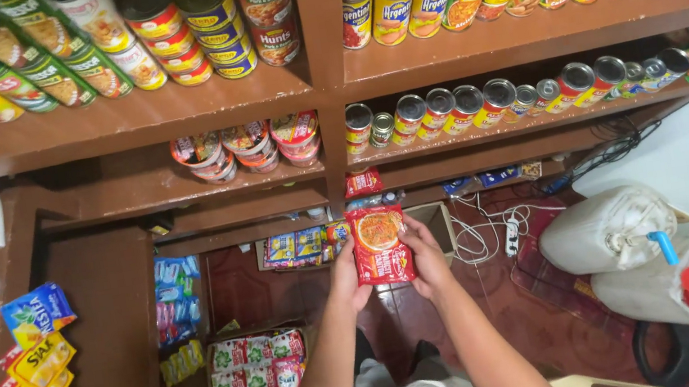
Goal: The recorder is organizing and inspecting various food products on shelves in a grocery store.
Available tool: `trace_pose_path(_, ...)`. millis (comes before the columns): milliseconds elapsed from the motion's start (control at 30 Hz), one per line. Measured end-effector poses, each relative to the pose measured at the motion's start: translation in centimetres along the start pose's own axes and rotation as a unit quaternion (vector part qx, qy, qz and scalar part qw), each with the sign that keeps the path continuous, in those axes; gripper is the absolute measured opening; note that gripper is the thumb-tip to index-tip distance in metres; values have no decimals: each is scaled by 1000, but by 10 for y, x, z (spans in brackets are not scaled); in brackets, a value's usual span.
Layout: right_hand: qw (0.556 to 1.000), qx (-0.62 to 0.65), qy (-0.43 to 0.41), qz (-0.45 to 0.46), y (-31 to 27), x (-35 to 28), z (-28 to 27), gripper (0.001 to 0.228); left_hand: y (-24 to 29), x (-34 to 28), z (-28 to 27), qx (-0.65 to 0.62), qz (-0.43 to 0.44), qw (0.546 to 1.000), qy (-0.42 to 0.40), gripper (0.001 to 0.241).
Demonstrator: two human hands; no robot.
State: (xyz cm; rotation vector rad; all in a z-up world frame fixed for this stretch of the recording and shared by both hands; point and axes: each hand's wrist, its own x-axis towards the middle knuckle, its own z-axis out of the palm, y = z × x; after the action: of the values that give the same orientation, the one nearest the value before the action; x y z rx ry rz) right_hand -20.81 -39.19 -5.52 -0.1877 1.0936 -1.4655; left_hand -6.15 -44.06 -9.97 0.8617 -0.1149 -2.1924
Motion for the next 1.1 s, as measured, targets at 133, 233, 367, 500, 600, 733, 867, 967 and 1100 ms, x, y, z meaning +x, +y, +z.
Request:
trace_pose_path(133, 999, 4, 29, -16, 19, 11, -22, 45, -26, 23, -35, 3, -15, 1000, 14, 48)
trace_pose_path(233, 999, 13, 24, -22, 16, 25, -25, 44, -23, 39, -28, -2, 22, 1000, 7, 41)
trace_pose_path(367, 999, -12, 45, -26, 17, 52, -44, 41, -25, 56, -22, 30, 51, 998, 18, 33)
trace_pose_path(500, 993, -81, -6, -91, 50, 112, -91, 48, -40, 119, -54, 106, 97, 989, 27, 30)
trace_pose_path(600, 971, -207, -35, -117, 51, 139, -98, 50, -61, 169, -84, 131, 131, 982, 29, 30)
trace_pose_path(733, 906, -341, -71, -242, 72, 206, -126, 66, -66, 259, -110, 135, 218, 967, -14, 28)
trace_pose_path(867, 920, -269, -125, -254, 89, 246, -143, 68, -78, 296, -133, 99, 260, 958, -68, 28)
trace_pose_path(967, 893, -293, -126, -318, 103, 286, -159, 67, -75, 309, -146, 116, 306, 936, -130, 38)
trace_pose_path(1100, 868, -303, -134, -371, 113, 334, -165, 53, -65, 309, -159, 224, 420, 858, -191, 52)
